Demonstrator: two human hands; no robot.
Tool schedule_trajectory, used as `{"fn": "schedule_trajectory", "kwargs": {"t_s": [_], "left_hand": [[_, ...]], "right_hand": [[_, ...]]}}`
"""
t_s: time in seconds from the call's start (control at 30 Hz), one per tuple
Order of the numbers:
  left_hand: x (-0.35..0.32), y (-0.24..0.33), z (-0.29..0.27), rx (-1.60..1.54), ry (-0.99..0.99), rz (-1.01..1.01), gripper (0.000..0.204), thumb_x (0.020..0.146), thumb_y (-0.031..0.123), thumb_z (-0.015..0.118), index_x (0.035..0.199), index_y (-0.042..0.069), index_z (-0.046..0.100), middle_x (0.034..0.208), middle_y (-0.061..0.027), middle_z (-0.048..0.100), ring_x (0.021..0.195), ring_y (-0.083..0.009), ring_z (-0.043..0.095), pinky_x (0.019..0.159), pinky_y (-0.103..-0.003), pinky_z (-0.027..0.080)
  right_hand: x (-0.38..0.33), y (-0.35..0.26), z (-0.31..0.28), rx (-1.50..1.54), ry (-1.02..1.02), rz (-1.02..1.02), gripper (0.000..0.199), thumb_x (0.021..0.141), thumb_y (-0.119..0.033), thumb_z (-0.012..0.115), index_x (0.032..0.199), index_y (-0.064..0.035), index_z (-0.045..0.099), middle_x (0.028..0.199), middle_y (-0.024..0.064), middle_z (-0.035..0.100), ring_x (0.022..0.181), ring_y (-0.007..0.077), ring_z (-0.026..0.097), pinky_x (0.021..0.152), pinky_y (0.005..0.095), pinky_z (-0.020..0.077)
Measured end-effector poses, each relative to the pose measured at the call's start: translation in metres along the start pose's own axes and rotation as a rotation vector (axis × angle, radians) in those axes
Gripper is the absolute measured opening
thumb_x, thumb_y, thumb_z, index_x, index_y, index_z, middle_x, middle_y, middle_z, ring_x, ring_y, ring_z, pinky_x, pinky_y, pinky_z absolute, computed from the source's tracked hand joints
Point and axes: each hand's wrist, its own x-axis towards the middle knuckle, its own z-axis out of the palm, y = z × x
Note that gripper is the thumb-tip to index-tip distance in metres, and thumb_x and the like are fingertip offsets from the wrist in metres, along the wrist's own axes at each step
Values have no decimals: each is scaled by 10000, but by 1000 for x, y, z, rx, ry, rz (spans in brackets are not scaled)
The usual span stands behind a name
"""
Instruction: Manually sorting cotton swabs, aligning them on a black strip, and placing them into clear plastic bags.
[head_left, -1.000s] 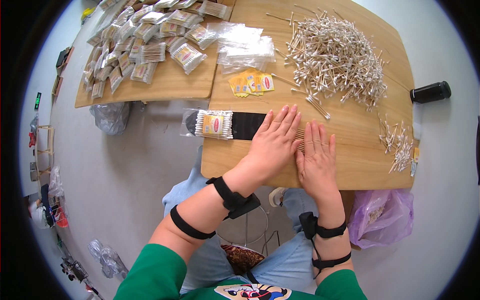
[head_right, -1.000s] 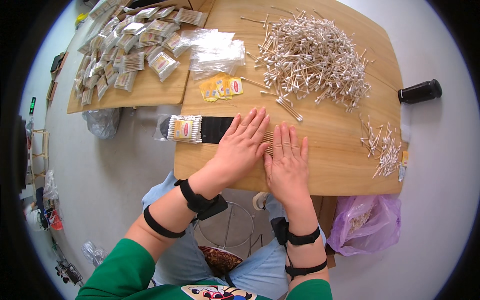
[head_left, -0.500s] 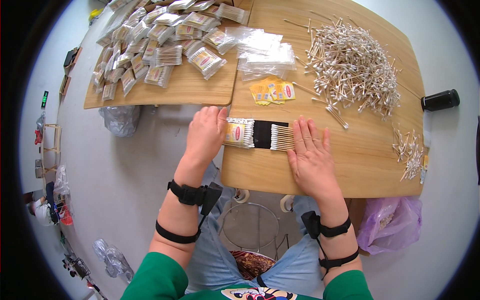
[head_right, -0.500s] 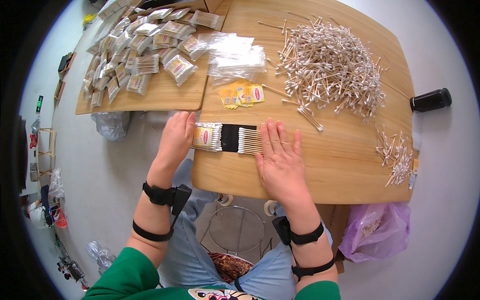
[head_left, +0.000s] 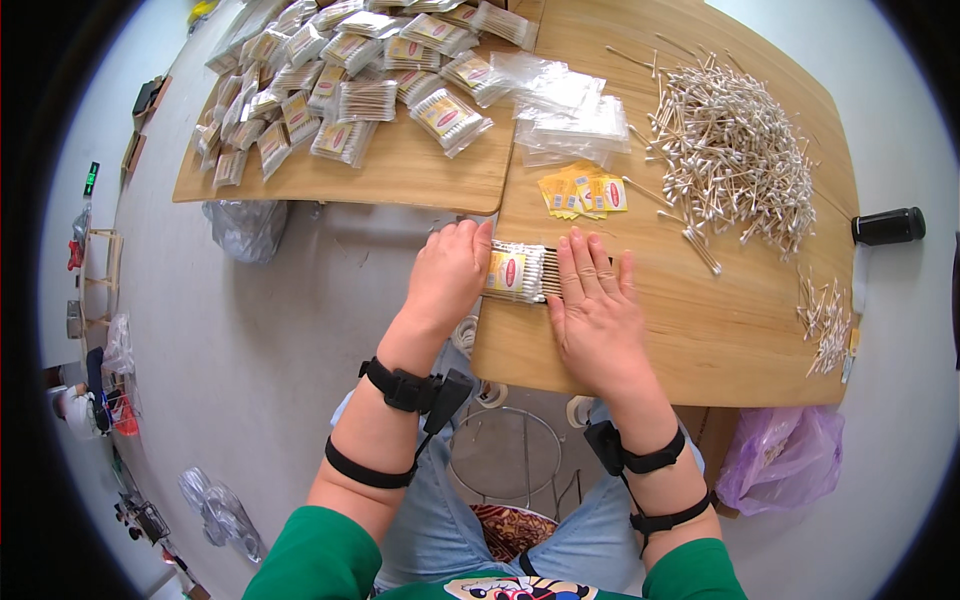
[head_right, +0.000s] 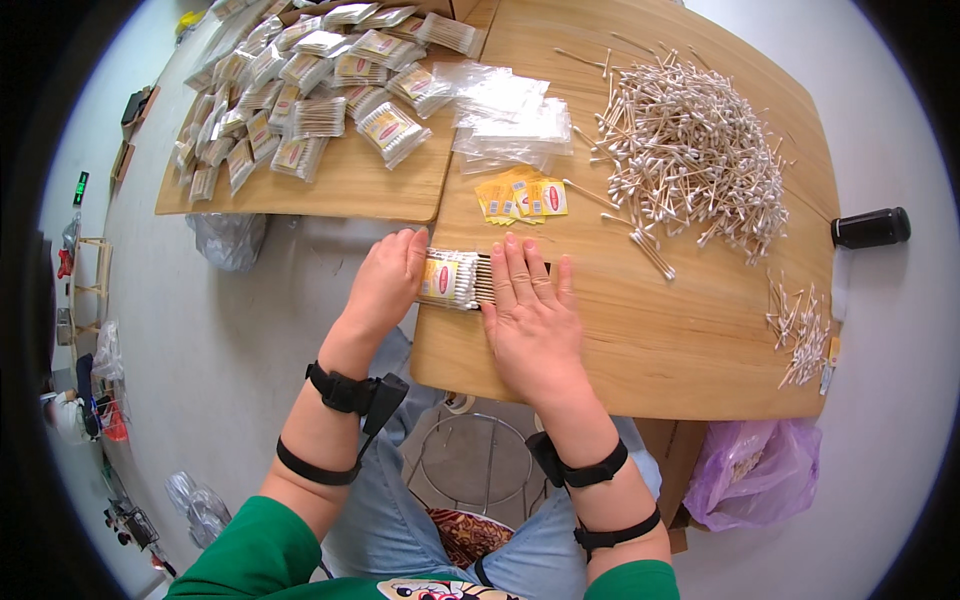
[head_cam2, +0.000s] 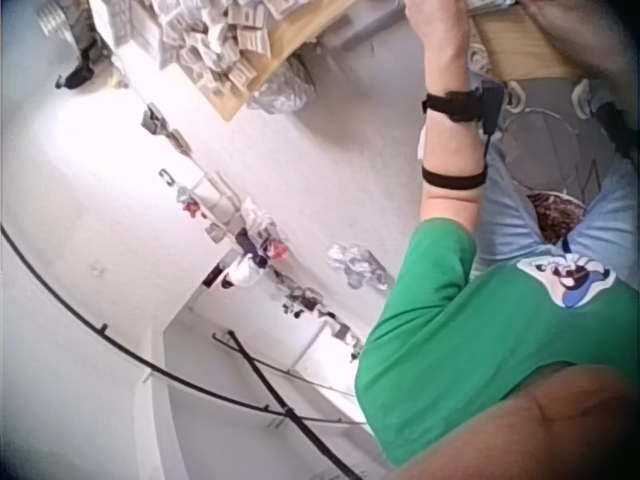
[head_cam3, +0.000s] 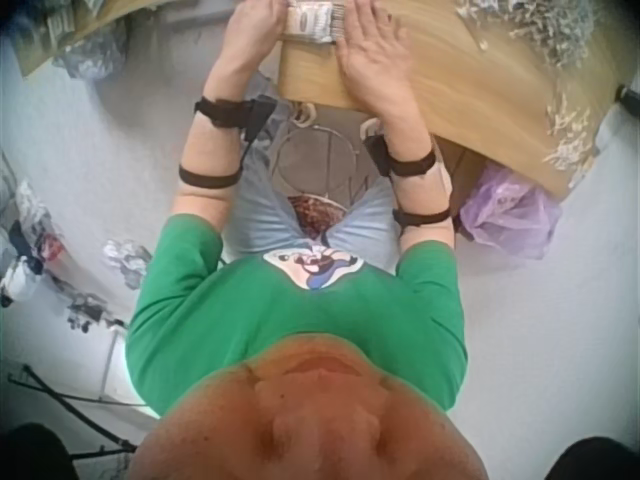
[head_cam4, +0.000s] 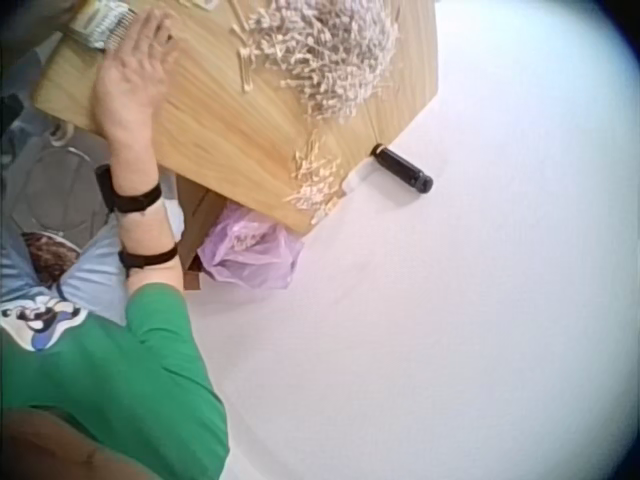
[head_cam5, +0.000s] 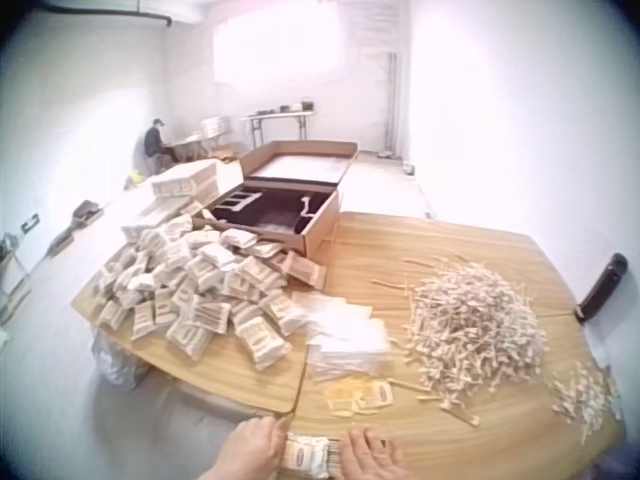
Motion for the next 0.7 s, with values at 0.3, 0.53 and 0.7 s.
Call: {"fn": "schedule_trajectory", "kwargs": {"t_s": [0.3,0.53,0.7], "left_hand": [[-2,14,-25,59,13,49,288,1047,242,466,1004,-4,610,984,-196,663,980,-405,606,863,-482,483],[-26,18,-53,276,-100,346,563,866,21,524,1424,0,458,1405,-163,517,1373,-331,427,1189,-516,271],[-20,11,-25,358,-78,364,688,814,-27,548,1485,2,396,1381,-156,511,1354,-327,434,1203,-508,252]], "right_hand": [[0,1,-6,119,-21,12,708,965,-333,577,1538,6,337,1618,167,317,1521,289,256,1247,503,112],[-9,6,-16,36,-101,75,894,945,-517,562,1540,77,261,1626,239,248,1535,345,188,1248,503,81],[-2,-7,-12,-18,-124,75,945,940,-569,540,1543,91,236,1637,244,211,1544,352,145,1251,496,60]]}}
